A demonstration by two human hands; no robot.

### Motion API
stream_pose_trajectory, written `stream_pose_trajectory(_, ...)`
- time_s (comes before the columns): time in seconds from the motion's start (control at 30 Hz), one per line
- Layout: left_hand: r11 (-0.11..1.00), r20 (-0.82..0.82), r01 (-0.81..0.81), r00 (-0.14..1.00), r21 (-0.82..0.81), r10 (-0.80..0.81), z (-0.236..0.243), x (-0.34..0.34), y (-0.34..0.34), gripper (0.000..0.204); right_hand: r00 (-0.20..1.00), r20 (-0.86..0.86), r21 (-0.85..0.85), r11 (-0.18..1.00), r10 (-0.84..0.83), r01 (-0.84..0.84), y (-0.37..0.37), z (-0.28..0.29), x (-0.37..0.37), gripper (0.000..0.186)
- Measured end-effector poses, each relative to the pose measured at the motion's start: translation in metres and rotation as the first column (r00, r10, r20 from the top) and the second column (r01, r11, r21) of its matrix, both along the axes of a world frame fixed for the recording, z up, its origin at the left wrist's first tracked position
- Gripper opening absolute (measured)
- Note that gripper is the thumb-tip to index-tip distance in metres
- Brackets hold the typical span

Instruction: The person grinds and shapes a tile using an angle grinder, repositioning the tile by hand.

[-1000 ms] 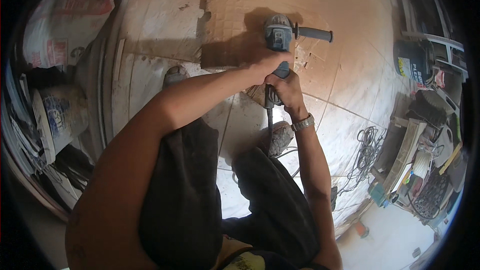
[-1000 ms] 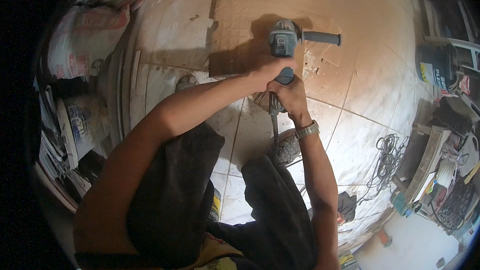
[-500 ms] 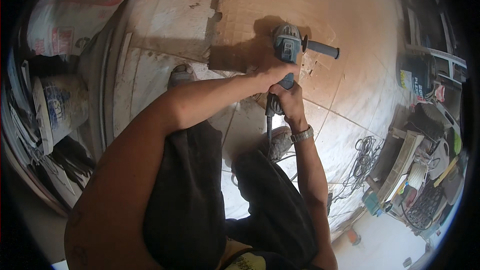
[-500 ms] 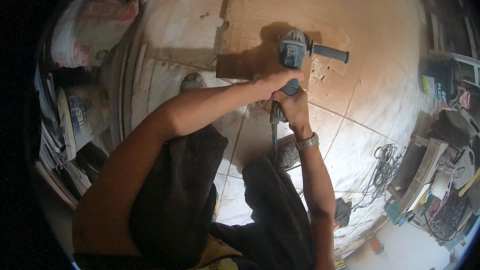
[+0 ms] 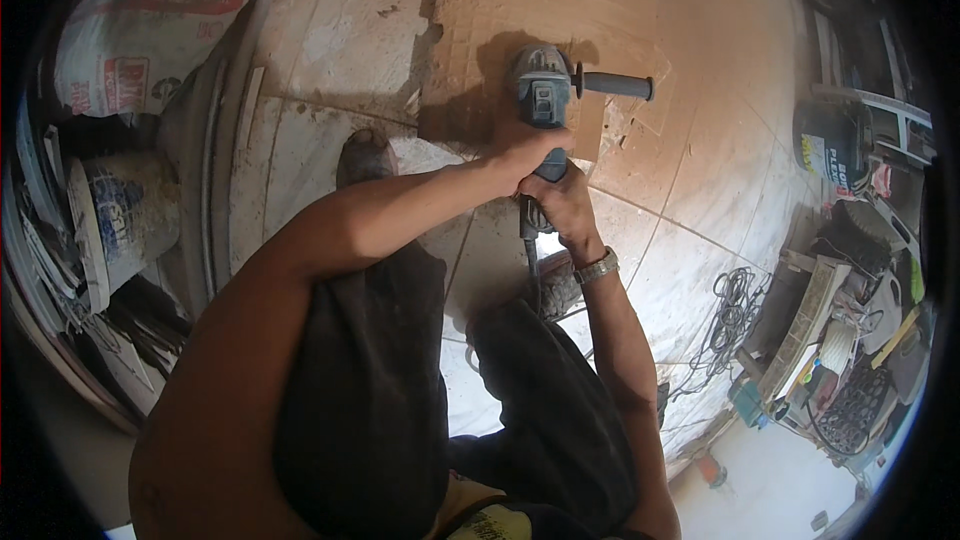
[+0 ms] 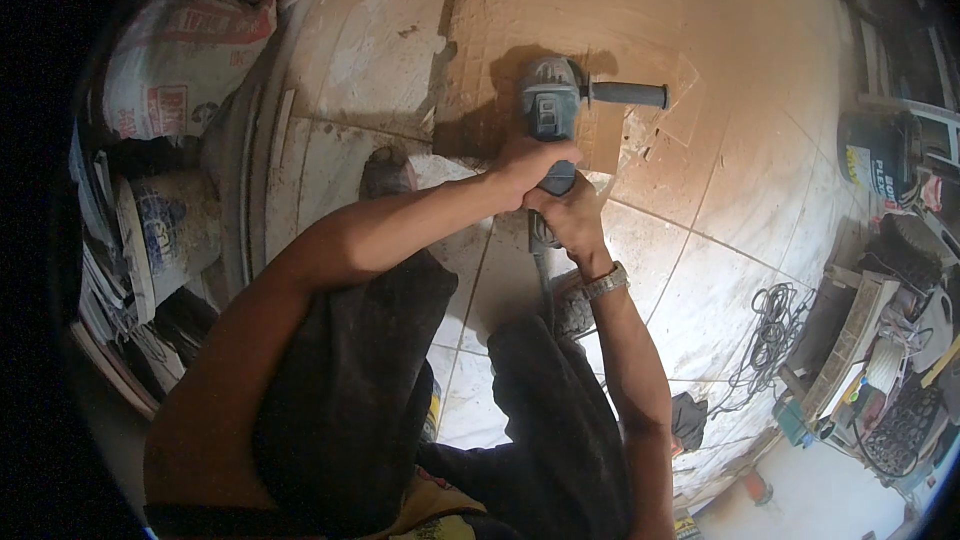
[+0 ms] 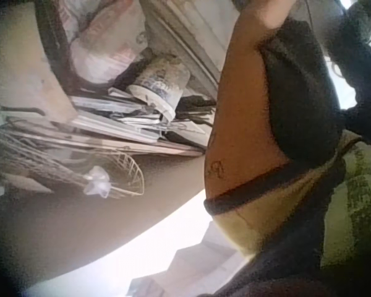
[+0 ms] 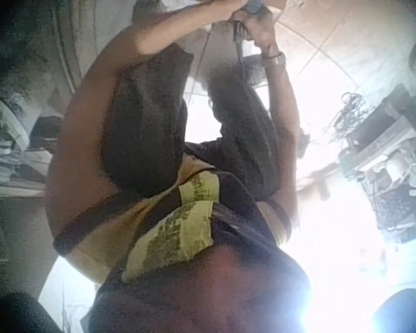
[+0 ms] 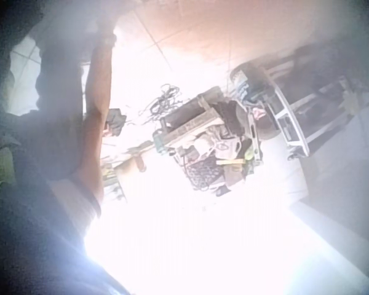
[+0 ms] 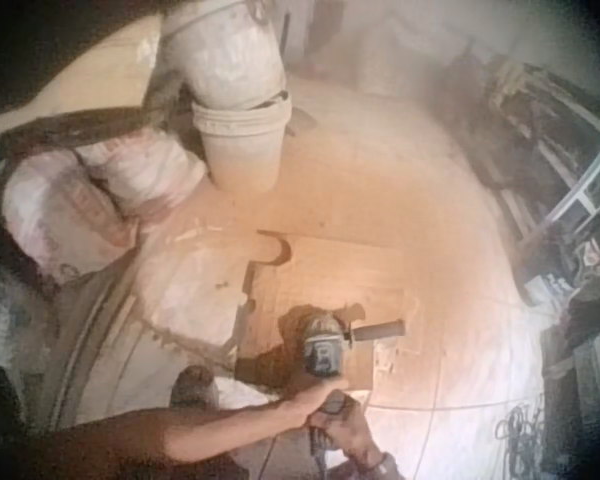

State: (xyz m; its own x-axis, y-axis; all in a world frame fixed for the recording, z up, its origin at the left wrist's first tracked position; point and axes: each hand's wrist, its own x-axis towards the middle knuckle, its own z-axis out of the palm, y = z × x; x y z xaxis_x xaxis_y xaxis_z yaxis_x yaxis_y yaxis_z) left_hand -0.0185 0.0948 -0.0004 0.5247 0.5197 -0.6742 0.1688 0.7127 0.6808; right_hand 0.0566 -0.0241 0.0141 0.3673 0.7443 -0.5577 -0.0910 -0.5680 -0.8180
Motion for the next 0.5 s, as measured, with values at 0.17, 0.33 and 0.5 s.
stream_pose_trajectory(0.17,0.99,-0.068,0.13,0.989,-0.054,-0.134,-0.01,0.01,-0.001,0.027,1.0,0.009,-0.021,1.0,-0.019,0.019,-0.006,-0.001,0.006,0.039)
stream_pose_trajectory(0.33,0.971,-0.027,0.222,0.974,-0.089,-0.225,0.008,0.016,-0.003,0.028,0.997,0.005,-0.013,0.997,-0.073,0.073,-0.012,0.01,0.01,0.035)
stream_pose_trajectory(0.5,0.967,-0.042,0.247,0.967,-0.069,-0.25,0.011,0.029,-0.008,0.029,0.991,0.022,0.021,0.992,-0.129,0.128,-0.02,0.004,0.015,0.035)
